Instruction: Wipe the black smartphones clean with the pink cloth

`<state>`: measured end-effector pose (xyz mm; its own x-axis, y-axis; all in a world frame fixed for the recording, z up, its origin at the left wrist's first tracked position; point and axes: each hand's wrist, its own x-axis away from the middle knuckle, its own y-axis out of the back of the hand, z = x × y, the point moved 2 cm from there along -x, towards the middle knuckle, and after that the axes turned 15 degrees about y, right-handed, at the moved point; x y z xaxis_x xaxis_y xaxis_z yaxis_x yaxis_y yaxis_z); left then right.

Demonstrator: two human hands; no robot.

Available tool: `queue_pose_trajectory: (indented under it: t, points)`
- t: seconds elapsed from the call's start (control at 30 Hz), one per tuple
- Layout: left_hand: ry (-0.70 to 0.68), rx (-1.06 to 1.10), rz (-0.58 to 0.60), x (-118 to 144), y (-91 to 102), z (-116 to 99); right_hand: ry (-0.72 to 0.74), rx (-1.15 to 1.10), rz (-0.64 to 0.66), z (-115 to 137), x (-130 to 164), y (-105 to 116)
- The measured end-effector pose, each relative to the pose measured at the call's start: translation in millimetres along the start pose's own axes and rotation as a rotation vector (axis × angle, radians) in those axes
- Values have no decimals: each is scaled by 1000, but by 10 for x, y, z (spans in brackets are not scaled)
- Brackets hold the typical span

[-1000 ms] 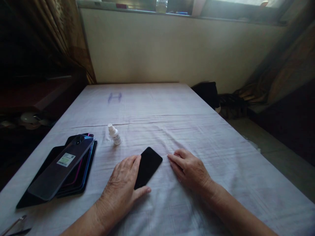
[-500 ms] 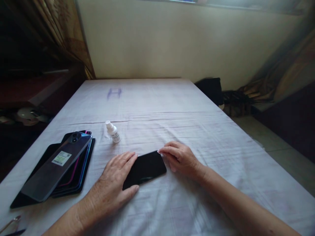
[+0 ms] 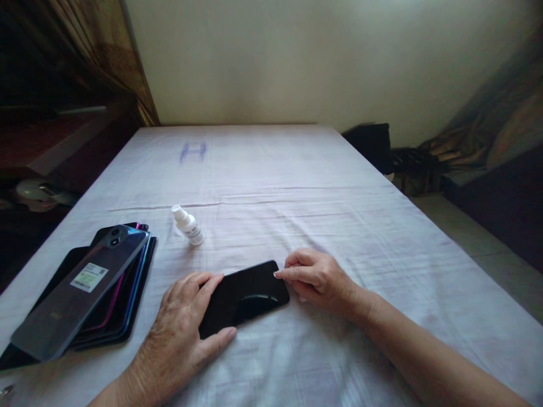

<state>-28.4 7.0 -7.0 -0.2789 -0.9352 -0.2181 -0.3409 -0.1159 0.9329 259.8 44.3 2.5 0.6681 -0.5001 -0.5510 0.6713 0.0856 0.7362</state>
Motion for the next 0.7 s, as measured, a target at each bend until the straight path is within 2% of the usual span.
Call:
queue_pose_trajectory:
  t: [0.17, 0.47, 0.7]
  points:
    - [20, 28, 16, 2, -8, 15, -79, -215, 81, 19, 15, 47]
    - [18, 50, 19, -23, -18, 4, -65, 151, -69, -94, -108, -149]
    - [9, 40, 20, -20, -13, 0, 15, 121, -21, -74, -90, -129]
